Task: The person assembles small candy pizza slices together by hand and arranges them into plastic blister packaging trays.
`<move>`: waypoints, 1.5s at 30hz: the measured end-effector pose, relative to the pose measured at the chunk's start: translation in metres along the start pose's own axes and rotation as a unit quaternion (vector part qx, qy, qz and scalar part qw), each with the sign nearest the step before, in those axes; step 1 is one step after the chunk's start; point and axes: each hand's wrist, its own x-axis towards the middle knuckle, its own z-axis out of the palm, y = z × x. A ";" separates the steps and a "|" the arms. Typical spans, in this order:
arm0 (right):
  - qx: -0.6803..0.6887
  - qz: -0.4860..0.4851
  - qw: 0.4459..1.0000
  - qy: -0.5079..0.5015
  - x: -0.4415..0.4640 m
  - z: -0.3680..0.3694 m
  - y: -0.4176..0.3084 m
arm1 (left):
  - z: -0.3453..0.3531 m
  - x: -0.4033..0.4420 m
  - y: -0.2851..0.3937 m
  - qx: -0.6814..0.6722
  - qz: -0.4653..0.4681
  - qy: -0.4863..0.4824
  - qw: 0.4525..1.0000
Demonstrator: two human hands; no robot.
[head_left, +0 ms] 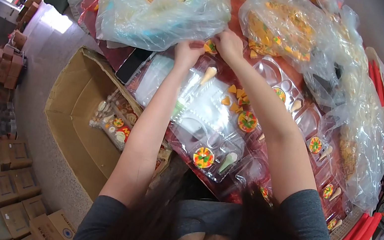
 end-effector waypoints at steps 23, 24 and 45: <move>0.099 -0.103 0.983 -0.113 -0.005 -0.040 0.012 | 0.013 -0.014 0.014 0.301 0.171 0.033 0.938; 0.067 -0.148 0.981 -0.105 -0.004 -0.037 0.010 | 0.014 -0.016 0.016 0.335 0.182 0.033 0.924; 0.046 0.054 0.996 -0.056 -0.129 -0.187 0.046 | -0.003 -0.039 0.039 0.252 0.212 -0.024 0.944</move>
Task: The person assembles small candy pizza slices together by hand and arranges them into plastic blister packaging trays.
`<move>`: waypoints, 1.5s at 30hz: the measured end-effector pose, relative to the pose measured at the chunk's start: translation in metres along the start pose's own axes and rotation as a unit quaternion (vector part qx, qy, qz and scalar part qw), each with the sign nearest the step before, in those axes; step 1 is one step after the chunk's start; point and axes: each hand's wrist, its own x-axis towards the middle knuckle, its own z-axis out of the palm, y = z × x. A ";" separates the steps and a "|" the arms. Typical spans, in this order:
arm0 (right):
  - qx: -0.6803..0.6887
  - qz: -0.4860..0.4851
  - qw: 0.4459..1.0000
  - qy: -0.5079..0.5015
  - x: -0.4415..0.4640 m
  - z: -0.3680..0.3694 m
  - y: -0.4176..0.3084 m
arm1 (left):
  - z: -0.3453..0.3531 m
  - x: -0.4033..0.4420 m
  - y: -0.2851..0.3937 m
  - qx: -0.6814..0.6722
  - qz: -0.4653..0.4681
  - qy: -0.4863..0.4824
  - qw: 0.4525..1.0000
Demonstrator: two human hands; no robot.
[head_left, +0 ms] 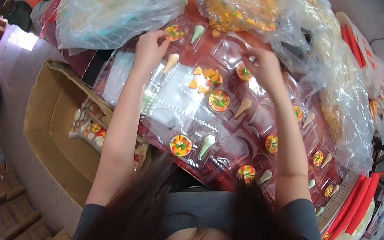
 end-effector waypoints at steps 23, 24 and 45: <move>0.086 -0.022 0.993 -0.073 0.001 0.055 -0.037 | 0.039 -0.047 0.060 0.005 0.071 -0.115 0.991; 0.139 0.008 0.987 -0.083 0.004 0.055 -0.042 | 0.034 -0.047 0.063 -0.010 0.073 -0.096 0.993; -0.121 -0.067 0.990 -0.020 0.144 0.161 -0.040 | -0.033 -0.109 0.040 0.007 -0.047 0.018 0.999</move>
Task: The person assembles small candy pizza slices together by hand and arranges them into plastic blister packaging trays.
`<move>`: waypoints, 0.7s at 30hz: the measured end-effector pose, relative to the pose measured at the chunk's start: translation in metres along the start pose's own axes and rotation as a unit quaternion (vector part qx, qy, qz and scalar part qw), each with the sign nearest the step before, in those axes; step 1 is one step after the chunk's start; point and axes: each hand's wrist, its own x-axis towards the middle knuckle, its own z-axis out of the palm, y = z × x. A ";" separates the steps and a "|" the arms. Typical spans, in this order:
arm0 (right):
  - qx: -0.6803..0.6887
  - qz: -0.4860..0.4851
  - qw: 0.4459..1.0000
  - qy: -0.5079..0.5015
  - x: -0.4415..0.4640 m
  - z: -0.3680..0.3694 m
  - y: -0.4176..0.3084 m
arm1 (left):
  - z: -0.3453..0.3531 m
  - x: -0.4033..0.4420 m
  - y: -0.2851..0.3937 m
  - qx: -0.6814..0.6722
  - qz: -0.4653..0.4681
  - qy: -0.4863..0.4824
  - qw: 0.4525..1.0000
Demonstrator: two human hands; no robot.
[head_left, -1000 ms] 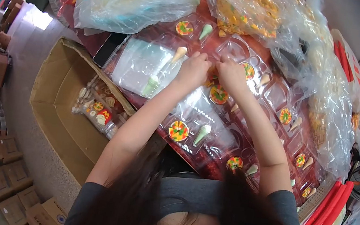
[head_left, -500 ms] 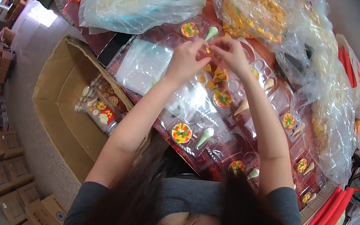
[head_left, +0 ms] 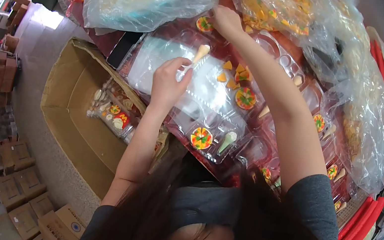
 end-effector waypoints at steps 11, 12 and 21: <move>0.141 -0.092 0.985 0.040 -0.062 -0.061 0.007 | 0.052 -0.002 0.028 -0.016 0.185 -0.085 0.979; 0.132 -0.089 0.987 -0.032 -0.078 -0.083 0.009 | 0.056 -0.002 0.028 -0.014 0.169 -0.111 0.979; -0.008 -0.048 0.987 -0.154 -0.159 -0.104 0.022 | 0.079 0.003 0.032 0.054 0.111 -0.218 0.968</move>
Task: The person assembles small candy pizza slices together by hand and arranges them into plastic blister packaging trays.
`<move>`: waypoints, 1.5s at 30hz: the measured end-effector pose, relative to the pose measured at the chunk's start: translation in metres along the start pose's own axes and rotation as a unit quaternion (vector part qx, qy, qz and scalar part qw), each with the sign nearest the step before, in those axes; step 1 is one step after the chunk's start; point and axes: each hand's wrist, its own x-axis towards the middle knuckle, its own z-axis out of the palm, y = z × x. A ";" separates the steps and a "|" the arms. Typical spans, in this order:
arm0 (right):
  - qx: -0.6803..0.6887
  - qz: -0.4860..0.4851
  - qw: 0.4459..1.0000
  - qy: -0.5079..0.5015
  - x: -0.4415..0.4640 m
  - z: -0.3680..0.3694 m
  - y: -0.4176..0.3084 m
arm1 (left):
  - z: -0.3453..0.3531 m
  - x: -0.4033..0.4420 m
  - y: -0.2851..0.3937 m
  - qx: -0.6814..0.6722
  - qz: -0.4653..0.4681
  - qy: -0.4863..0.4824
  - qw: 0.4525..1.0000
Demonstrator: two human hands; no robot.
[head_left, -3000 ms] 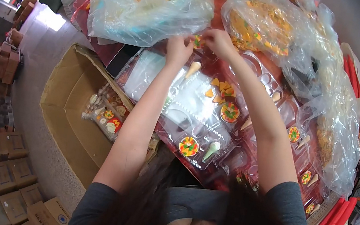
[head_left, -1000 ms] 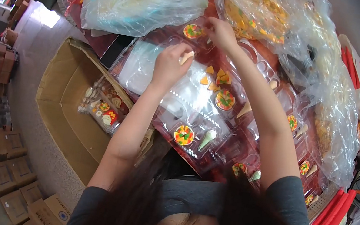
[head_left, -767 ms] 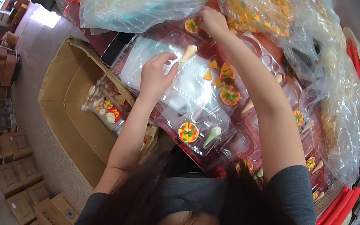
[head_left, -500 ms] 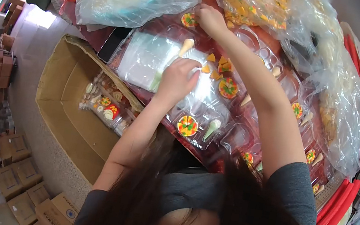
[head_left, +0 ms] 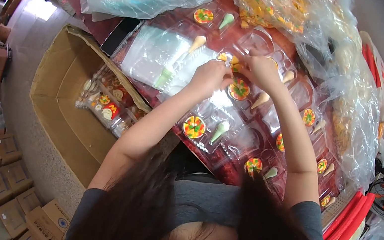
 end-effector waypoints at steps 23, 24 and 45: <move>0.677 0.091 0.729 -0.047 0.027 0.004 -0.032 | -0.094 -0.055 -0.064 -0.483 -0.188 0.164 0.840; 0.702 0.085 0.706 -0.048 0.031 0.007 -0.035 | -0.098 -0.059 -0.069 -0.476 -0.190 0.184 0.839; 0.493 0.027 0.870 -0.014 0.129 0.051 -0.069 | -0.089 -0.013 -0.125 0.055 -0.035 0.230 0.971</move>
